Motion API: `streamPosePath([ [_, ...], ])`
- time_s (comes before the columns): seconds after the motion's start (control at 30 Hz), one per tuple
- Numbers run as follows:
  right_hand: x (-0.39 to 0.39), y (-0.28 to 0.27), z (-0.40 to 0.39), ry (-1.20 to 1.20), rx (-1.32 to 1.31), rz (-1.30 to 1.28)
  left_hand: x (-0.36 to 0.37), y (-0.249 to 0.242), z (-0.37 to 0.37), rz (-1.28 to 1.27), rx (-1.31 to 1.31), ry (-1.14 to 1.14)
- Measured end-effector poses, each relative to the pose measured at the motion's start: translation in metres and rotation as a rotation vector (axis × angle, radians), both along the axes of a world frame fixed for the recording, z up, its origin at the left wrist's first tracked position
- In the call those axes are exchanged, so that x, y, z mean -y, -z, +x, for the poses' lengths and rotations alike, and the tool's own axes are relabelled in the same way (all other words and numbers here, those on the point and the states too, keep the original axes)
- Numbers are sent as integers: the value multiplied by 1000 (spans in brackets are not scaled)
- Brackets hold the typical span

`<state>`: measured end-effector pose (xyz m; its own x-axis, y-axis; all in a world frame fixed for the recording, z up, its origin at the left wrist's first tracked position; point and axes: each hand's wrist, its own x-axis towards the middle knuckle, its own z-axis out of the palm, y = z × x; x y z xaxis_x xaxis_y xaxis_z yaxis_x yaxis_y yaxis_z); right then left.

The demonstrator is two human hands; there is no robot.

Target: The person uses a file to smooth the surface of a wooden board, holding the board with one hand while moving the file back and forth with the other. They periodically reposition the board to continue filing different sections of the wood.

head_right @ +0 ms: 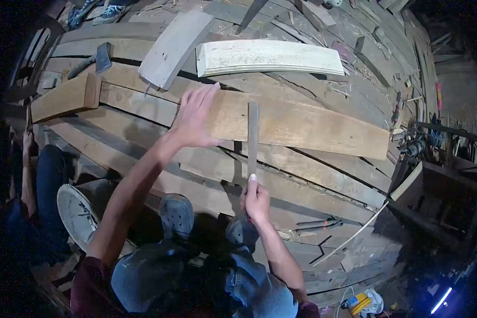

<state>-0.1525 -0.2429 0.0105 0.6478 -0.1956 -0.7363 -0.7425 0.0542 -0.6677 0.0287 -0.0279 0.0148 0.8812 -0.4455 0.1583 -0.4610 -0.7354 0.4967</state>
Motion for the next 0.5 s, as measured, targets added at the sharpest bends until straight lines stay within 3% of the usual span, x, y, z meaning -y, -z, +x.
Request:
streamPosePath([
  [0.07, -3, 11, -2, -41, 84, -114, 1, -4, 1, -1, -9, 1],
  [0.37, 1, -13, 1, -16, -8, 43, 1, 0, 1, 30, -27, -4],
  [0.5, -8, -25, -11, -257, 393, -393, 2, -2, 1, 19, -52, -11],
])
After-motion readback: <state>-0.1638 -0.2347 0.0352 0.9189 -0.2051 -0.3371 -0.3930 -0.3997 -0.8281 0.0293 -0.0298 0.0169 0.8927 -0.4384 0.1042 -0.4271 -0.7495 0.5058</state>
